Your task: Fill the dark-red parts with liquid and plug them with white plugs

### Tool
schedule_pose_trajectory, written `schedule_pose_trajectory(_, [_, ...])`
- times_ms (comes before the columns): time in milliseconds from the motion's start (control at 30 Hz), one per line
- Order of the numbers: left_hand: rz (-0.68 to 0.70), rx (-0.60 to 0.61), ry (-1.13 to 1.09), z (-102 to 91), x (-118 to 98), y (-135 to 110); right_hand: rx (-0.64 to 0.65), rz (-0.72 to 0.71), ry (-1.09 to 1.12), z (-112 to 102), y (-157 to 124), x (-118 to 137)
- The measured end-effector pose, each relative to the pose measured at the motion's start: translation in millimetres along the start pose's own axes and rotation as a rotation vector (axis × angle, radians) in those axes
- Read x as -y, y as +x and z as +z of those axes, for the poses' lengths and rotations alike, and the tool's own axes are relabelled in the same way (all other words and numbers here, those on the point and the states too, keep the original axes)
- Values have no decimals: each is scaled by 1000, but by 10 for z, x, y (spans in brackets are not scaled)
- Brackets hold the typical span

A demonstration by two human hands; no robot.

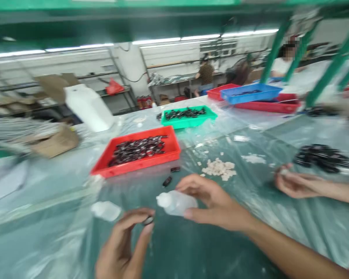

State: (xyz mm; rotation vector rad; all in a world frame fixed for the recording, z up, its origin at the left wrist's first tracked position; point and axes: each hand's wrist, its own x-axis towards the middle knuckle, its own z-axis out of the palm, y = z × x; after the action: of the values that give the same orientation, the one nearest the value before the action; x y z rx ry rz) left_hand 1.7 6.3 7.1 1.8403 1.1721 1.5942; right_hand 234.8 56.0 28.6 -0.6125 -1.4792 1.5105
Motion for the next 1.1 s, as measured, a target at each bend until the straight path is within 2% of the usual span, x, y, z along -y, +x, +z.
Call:
schedule_pose_trajectory(100, [35, 33, 42, -77, 33, -32, 27, -41, -134, 29, -57, 63])
schedule_pose_trajectory(267, [78, 67, 10, -101, 32, -24, -6, -207, -561, 101, -106, 56])
schedule_pose_trajectory(500, [123, 88, -47, -135, 20, -9, -22, -289, -726, 105, -107, 6])
schedule_pose_trajectory(800, [146, 118, -36, -149, 60, -16, -110, -403, -880, 106, -180, 2])
schedule_pose_trajectory(1000, [127, 138, -24, -156, 81, -33, -32, -577, -1131, 95, -221, 66])
schedule_pose_trajectory(1100, [125, 150, -29, -154, 87, -37, -84, -657, -1154, 125, -183, 108])
